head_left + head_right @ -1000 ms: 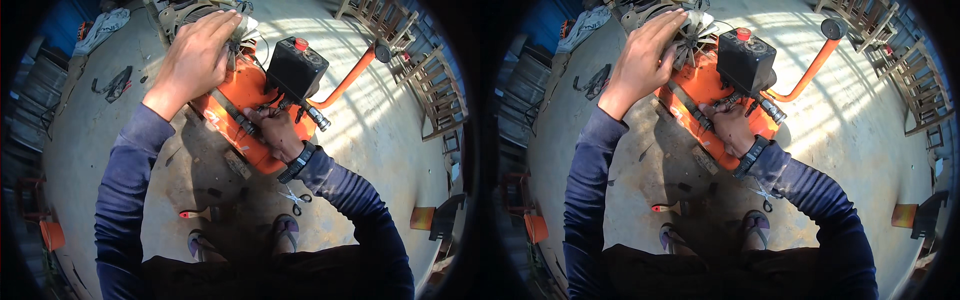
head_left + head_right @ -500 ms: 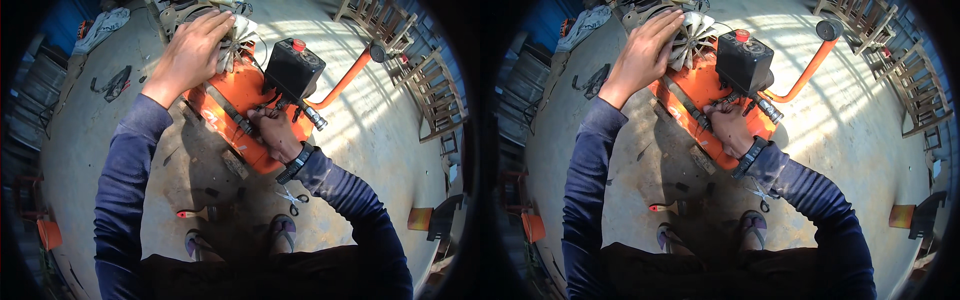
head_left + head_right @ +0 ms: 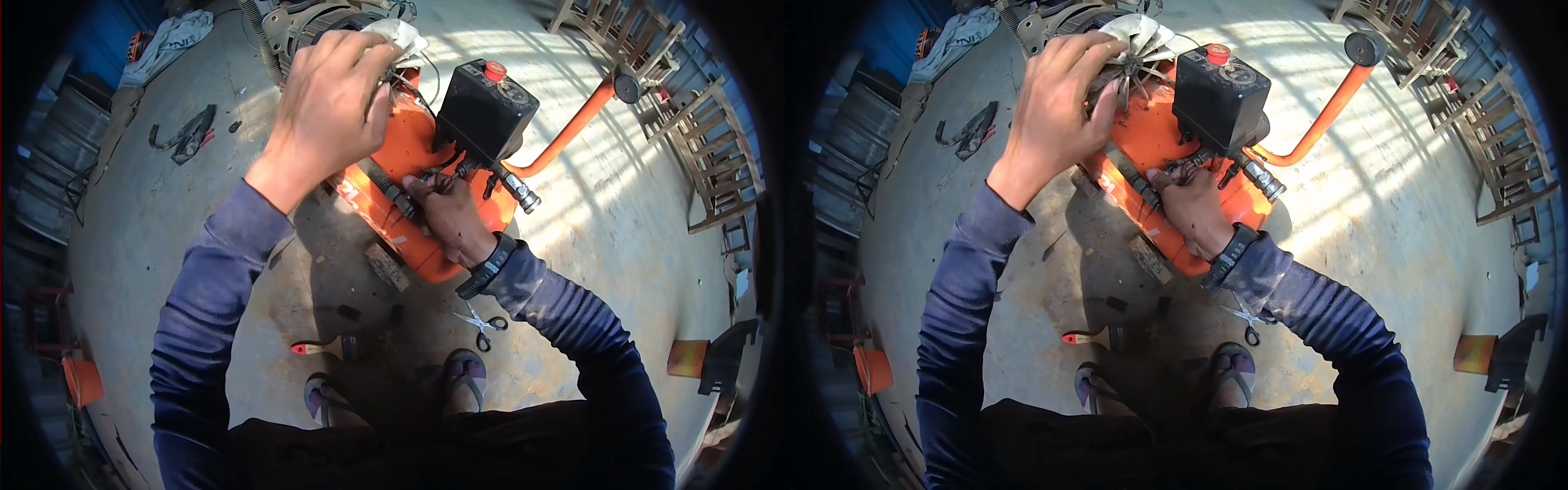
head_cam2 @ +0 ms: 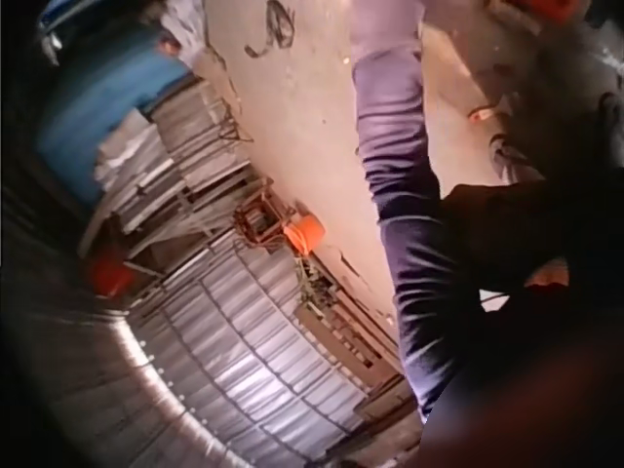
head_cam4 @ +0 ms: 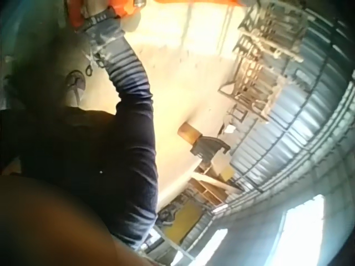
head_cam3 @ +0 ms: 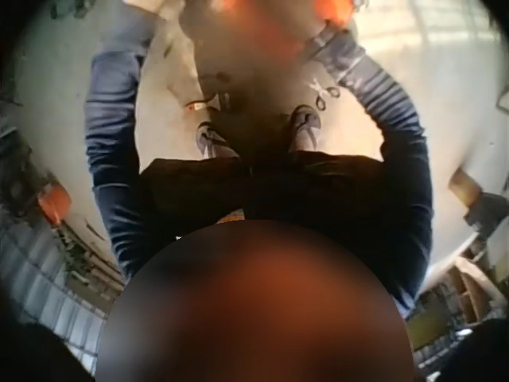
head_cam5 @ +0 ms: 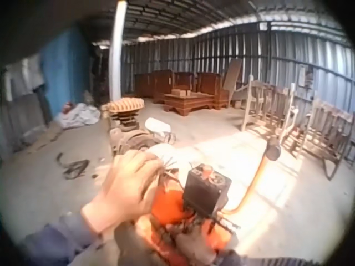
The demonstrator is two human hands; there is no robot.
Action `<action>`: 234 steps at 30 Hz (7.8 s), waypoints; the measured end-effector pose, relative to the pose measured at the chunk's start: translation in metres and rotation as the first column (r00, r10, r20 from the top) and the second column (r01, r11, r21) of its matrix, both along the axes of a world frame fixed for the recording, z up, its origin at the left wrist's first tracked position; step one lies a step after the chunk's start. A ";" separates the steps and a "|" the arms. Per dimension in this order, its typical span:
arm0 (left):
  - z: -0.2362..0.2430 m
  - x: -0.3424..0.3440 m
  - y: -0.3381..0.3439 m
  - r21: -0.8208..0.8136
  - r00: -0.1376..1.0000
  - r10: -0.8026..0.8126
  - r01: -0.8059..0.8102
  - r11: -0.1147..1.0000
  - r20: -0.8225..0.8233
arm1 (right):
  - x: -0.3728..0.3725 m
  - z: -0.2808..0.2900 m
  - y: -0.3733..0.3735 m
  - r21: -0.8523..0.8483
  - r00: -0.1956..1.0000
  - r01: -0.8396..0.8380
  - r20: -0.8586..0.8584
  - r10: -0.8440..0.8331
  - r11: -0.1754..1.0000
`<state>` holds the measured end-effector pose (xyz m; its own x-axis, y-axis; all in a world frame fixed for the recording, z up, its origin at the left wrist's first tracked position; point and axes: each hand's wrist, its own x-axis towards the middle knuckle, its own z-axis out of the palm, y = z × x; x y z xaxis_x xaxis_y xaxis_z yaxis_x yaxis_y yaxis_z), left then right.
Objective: Repairing an air compressor by inspecting and tightening internal components.
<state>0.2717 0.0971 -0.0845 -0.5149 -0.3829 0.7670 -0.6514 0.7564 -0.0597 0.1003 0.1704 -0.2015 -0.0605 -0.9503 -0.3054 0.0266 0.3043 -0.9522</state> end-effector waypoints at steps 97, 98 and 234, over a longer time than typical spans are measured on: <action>-0.134 -0.003 -0.072 0.124 0.724 0.398 -0.402 0.907 -0.564 | 0.072 0.048 -0.137 -0.134 0.971 0.214 -0.076 -0.225 0.968; -0.135 -0.003 -0.073 0.146 0.720 0.390 -0.379 0.914 -0.573 | 0.072 0.051 -0.138 -0.065 0.959 0.275 -0.048 -0.279 0.959; -0.089 0.002 -0.006 0.917 0.888 -0.230 0.387 -0.096 -0.399 | -0.047 0.044 0.062 -0.302 0.491 -0.588 -0.870 0.034 0.750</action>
<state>0.2741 0.0914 -0.1736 -0.7963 -0.5878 -0.1428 -0.2708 0.1352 0.9531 0.0535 0.2329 -0.1573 0.3333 -0.9165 0.2214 -0.7775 -0.4000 -0.4852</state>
